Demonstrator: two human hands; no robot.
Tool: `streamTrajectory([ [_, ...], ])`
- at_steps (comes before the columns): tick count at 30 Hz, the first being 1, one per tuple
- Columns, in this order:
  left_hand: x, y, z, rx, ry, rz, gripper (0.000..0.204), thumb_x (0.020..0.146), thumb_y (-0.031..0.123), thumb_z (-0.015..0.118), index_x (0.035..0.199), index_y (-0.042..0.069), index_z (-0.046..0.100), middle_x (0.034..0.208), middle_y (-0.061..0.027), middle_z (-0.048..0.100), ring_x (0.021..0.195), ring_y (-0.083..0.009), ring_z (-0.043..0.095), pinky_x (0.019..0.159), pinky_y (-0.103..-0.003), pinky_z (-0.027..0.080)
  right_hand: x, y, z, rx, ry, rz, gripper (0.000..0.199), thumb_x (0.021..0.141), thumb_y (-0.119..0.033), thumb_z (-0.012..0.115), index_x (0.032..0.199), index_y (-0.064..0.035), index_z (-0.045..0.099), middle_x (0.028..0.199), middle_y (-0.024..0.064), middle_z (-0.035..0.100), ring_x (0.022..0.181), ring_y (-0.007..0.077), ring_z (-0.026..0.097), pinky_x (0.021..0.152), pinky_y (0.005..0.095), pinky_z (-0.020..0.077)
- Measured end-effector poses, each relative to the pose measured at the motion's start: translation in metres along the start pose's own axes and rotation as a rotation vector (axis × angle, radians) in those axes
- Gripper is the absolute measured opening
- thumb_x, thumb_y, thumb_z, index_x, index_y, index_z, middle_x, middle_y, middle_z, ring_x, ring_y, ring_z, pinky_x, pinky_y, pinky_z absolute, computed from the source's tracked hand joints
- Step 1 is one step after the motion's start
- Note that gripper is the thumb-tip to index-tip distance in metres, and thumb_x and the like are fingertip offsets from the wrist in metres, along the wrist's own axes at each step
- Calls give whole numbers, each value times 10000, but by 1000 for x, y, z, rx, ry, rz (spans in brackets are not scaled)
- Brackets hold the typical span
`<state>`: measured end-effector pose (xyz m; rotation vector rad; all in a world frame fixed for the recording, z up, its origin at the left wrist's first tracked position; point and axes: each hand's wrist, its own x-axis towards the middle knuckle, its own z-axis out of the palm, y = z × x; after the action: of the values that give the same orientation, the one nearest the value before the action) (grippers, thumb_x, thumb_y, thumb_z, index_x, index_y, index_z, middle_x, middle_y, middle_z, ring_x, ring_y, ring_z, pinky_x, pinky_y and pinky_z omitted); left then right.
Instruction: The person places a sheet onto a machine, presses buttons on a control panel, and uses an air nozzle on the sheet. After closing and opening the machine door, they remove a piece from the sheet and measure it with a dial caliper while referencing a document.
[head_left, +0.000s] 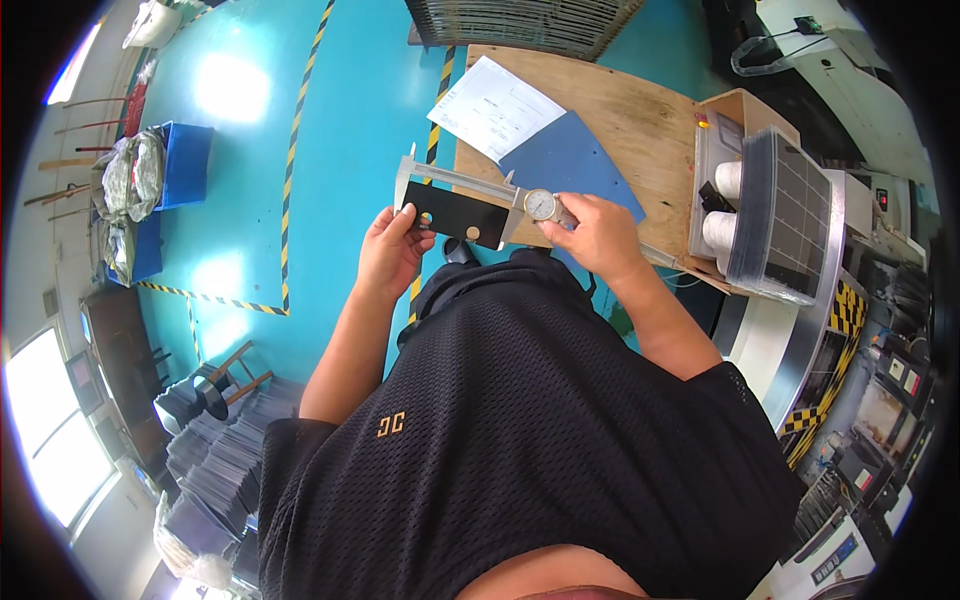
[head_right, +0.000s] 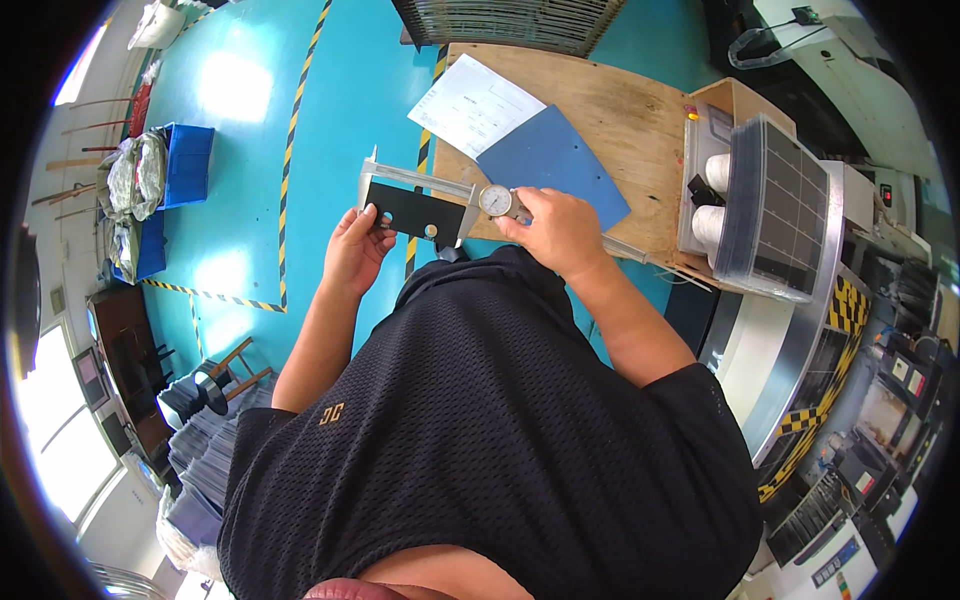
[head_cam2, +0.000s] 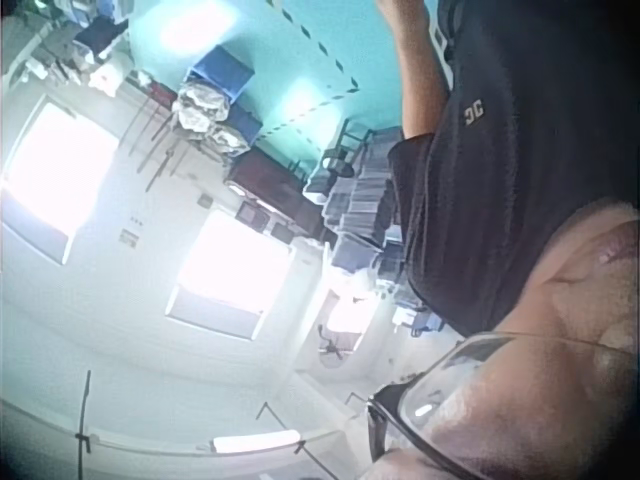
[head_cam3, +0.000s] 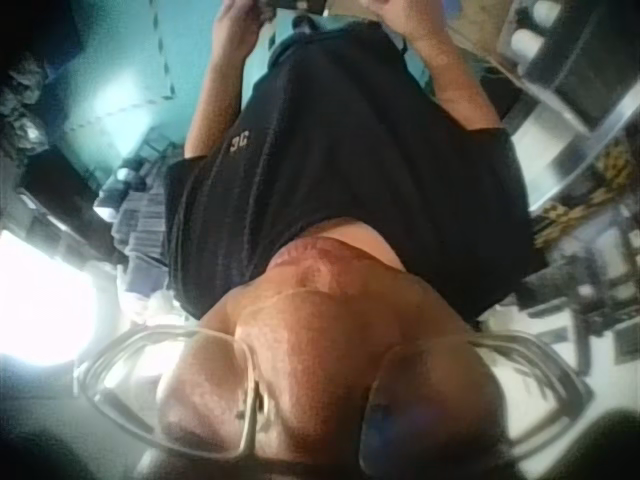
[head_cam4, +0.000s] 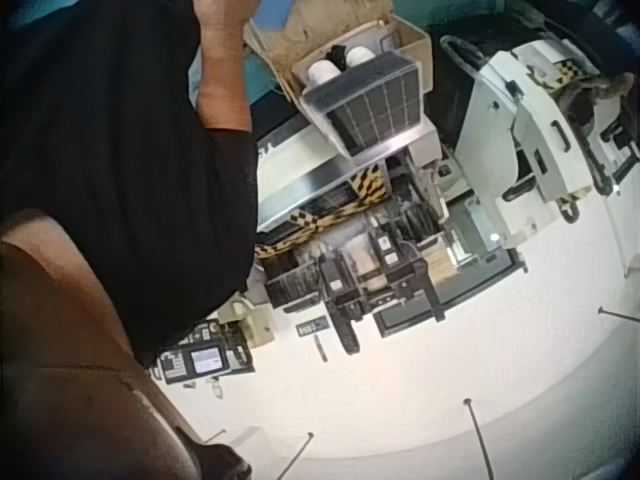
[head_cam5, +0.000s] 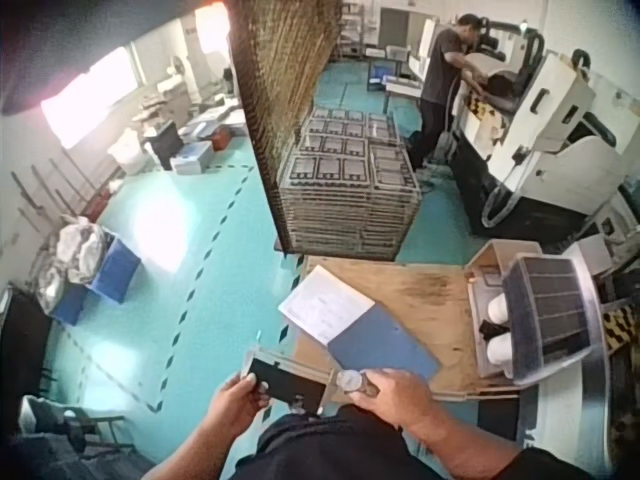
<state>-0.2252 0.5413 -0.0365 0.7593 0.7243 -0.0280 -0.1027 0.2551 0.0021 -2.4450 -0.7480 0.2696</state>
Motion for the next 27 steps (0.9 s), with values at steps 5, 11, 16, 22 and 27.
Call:
streamTrajectory([
  [5,0,-4,-6,-4,15,-21,124,1006,163,620,1046,51,588,886,-79,695,741,-168,694,663,-283,587,-3,0,2,20,-18,-11,394,803,-425,755,973,-74,703,802,117,680,743,340,665,635,438,526],
  [11,2,-4,-6,10,17,-43,119,1005,161,621,1038,53,583,888,-81,695,741,-173,696,661,-282,587,-4,1,2,13,-33,5,407,804,-428,753,993,-71,711,820,118,689,753,338,668,648,436,531],
  [16,3,-5,-5,27,45,-55,122,1000,151,622,1050,49,576,879,-83,688,722,-174,691,640,-276,584,-7,4,4,3,-26,23,409,803,-423,752,1004,-70,711,834,120,695,769,336,673,659,438,534],
  [22,6,-6,-4,55,65,-74,128,994,153,629,1044,47,577,870,-80,685,713,-175,690,625,-284,583,-9,9,7,1,-11,24,395,797,-419,753,984,-73,706,828,118,692,770,337,671,659,441,531],
  [27,6,-11,-3,27,-3,-77,137,989,166,636,1042,54,581,889,-83,679,720,-181,688,622,-295,583,-9,11,8,4,-16,30,385,794,-419,756,960,-76,700,809,115,685,758,340,666,651,445,527],
])
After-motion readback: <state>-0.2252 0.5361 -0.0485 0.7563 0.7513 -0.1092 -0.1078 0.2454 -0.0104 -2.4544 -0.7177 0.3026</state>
